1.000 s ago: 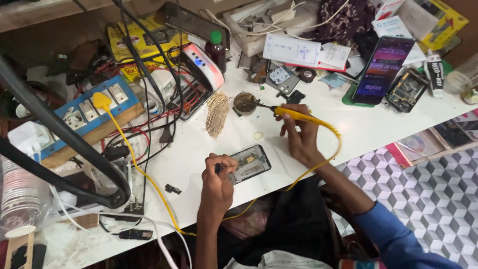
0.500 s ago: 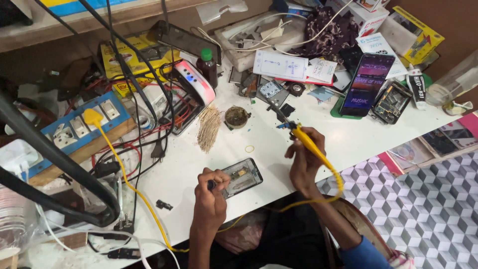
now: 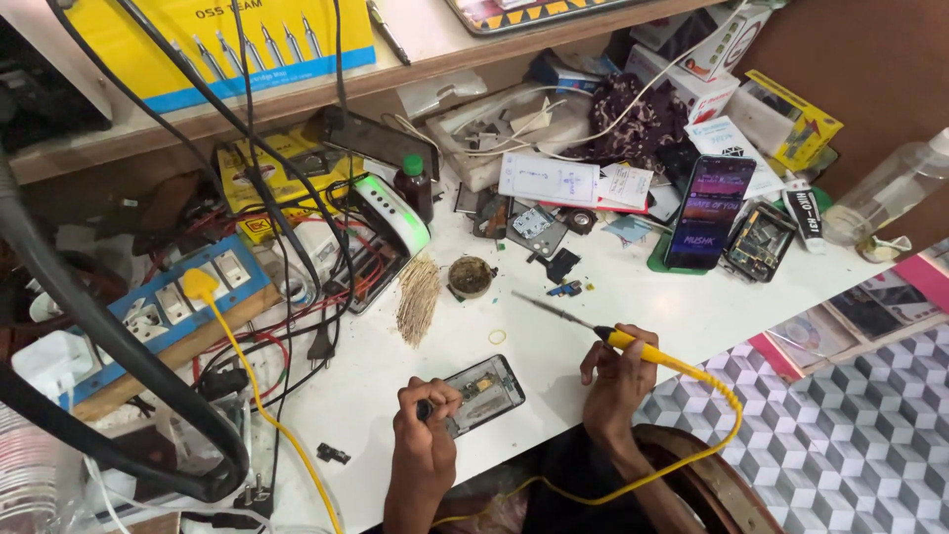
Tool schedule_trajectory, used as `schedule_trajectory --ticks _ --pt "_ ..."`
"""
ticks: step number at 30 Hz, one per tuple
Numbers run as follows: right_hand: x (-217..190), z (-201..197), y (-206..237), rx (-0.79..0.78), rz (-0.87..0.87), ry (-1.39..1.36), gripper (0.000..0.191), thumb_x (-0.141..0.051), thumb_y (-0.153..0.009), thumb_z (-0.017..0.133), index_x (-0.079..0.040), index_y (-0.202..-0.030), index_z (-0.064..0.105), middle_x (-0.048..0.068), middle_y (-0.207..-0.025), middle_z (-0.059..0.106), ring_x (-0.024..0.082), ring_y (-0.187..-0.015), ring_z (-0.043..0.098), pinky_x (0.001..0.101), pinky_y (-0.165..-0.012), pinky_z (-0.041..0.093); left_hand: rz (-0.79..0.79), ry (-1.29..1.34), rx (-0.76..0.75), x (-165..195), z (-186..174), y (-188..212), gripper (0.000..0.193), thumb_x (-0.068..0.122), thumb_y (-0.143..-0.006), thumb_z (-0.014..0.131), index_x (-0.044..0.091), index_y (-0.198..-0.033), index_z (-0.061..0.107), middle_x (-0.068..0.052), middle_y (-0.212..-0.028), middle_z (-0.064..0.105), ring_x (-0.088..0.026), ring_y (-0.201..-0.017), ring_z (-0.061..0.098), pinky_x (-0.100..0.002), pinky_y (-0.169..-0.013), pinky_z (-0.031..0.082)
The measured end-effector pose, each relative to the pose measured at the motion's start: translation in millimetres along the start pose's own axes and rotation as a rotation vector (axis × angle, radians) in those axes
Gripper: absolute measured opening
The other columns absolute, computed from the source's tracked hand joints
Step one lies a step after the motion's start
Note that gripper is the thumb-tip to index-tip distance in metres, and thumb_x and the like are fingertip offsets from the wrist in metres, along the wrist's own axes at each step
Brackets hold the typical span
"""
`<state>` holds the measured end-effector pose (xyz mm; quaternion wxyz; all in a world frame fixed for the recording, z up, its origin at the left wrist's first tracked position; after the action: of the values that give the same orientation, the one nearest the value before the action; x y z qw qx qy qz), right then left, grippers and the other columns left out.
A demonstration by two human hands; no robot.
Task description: The person is repairing a mobile phone using a soldering iron and a screwdriver. They are working on the internal components of the phone, which is placed on a cluttered workbench.
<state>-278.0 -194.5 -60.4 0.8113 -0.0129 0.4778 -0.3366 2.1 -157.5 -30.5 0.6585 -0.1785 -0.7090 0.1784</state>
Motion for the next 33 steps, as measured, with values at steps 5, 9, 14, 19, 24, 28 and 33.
schedule_trajectory --ticks 5,9,14,19,24,28,33 --pt "11.5 -8.6 -2.7 0.065 0.097 0.07 0.025 -0.029 -0.111 0.05 -0.005 -0.104 0.049 0.005 -0.087 0.049 0.009 -0.059 0.044 0.0253 -0.047 0.039 -0.029 -0.028 0.005 -5.6 -2.8 -2.5 0.018 -0.004 -0.093 0.039 0.003 -0.11 0.036 -0.015 -0.087 0.06 -0.021 -0.076 0.056 -0.035 -0.075 0.053" --pt "7.5 2.7 0.7 -0.045 0.059 0.116 0.024 -0.029 -0.109 0.049 -0.006 -0.1 0.049 0.003 -0.089 0.048 0.009 -0.057 0.043 0.0253 -0.045 0.038 -0.068 -0.038 -0.014 -12.9 -5.4 -5.1 0.014 -0.002 -0.097 0.038 0.003 -0.111 0.036 -0.015 -0.086 0.061 -0.021 -0.075 0.056 -0.036 -0.076 0.052" --pt "15.5 4.2 2.6 0.079 0.186 0.086 0.024 -0.028 -0.109 0.051 -0.007 -0.098 0.049 0.002 -0.074 0.041 0.009 -0.049 0.038 0.0244 -0.044 0.033 -0.103 -0.06 -0.004 -16.8 -6.8 -3.5 0.007 0.001 -0.102 0.037 0.003 -0.109 0.036 -0.014 -0.083 0.061 -0.02 -0.074 0.055 -0.034 -0.076 0.053" --pt "10.0 8.6 1.1 0.096 0.178 0.029 0.025 -0.029 -0.109 0.053 -0.008 -0.096 0.05 0.0 -0.071 0.041 0.008 -0.051 0.037 0.0244 -0.047 0.034 -0.035 -0.064 0.079 -6.1 -7.1 -6.4 0.006 0.006 -0.104 0.04 0.002 -0.109 0.042 -0.015 -0.086 0.063 -0.019 -0.074 0.057 -0.035 -0.078 0.053" --pt "13.9 -2.7 6.9 0.153 0.182 0.032 0.025 -0.03 -0.108 0.056 -0.009 -0.095 0.05 0.0 -0.077 0.044 0.009 -0.059 0.043 0.0257 -0.05 0.037 -0.079 0.055 0.21 -5.3 -14.8 -5.0 0.007 0.007 -0.105 0.041 0.002 -0.111 0.041 -0.014 -0.092 0.067 -0.016 -0.075 0.062 -0.03 -0.066 0.049" --pt "17.6 -10.5 10.7 0.181 0.219 -0.003 0.024 -0.031 -0.107 0.056 -0.012 -0.095 0.05 -0.001 -0.071 0.041 0.009 -0.055 0.041 0.0256 -0.046 0.034 -0.121 0.084 0.19 -2.3 -14.8 -1.1 0.006 0.001 -0.107 0.041 0.004 -0.111 0.044 -0.014 -0.091 0.072 -0.012 -0.066 0.045 -0.028 -0.063 0.043" --pt "10.9 0.9 11.5 0.095 0.186 0.013 0.027 -0.032 -0.109 0.055 -0.01 -0.096 0.049 0.0 -0.067 0.04 0.009 -0.048 0.035 0.0249 -0.043 0.028 -0.091 -0.087 0.057 13.8 -9.4 -7.7 0.014 -0.004 -0.1 0.039 0.002 -0.112 0.04 -0.014 -0.096 0.074 -0.012 -0.065 0.047 -0.028 -0.063 0.046"
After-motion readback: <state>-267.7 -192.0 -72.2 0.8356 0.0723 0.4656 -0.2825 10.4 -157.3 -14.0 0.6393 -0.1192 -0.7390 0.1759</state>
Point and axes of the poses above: each hand's wrist, its own y-axis away from the middle knuckle, its own z-axis out of the palm, x = y × z, the point moved 8 cm from there along -y, towards the middle knuckle
